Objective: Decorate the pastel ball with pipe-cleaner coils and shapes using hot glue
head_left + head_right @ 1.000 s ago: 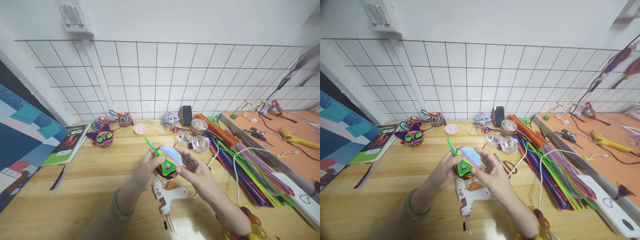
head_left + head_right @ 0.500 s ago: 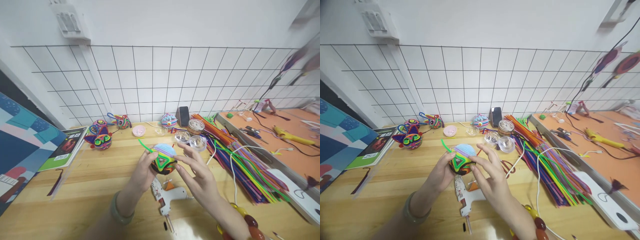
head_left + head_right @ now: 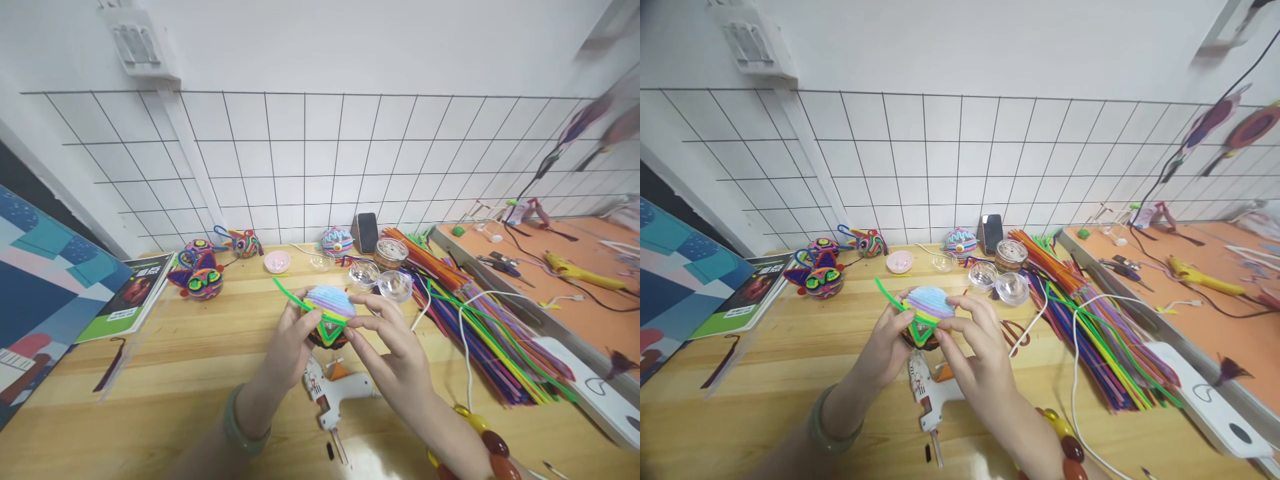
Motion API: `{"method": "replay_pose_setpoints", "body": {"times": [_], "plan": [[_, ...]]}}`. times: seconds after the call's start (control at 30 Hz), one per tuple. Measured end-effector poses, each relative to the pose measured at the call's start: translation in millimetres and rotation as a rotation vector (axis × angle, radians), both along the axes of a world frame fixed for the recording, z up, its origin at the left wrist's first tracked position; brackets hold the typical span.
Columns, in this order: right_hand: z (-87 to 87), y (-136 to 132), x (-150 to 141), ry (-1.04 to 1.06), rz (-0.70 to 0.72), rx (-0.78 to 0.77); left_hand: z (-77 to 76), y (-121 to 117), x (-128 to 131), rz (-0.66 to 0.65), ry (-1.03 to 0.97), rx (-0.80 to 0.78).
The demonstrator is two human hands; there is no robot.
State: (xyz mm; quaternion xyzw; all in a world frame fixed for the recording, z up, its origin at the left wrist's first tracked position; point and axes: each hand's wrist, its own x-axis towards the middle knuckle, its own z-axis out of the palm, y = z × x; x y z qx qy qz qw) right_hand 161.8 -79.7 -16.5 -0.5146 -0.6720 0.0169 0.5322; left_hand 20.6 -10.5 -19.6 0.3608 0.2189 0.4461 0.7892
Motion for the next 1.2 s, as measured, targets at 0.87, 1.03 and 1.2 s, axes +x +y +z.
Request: {"method": "replay_pose_setpoints", "body": {"times": [0.87,1.03,1.2], "plan": [[-2.1,0.3,-0.9,0.264,0.126,-0.182,-2.9,-2.1,2.1,0.034,-0.063,-0.01],[-2.7,-0.9,-2.8,0.337,0.128,-0.194,-2.5,-2.0,2.9,0.031,-0.078,-0.027],[-1.3,-0.2,-6.1,0.284,0.098,-0.172,-4.2,-2.0,3.8,0.047,-0.081,-0.014]]}}
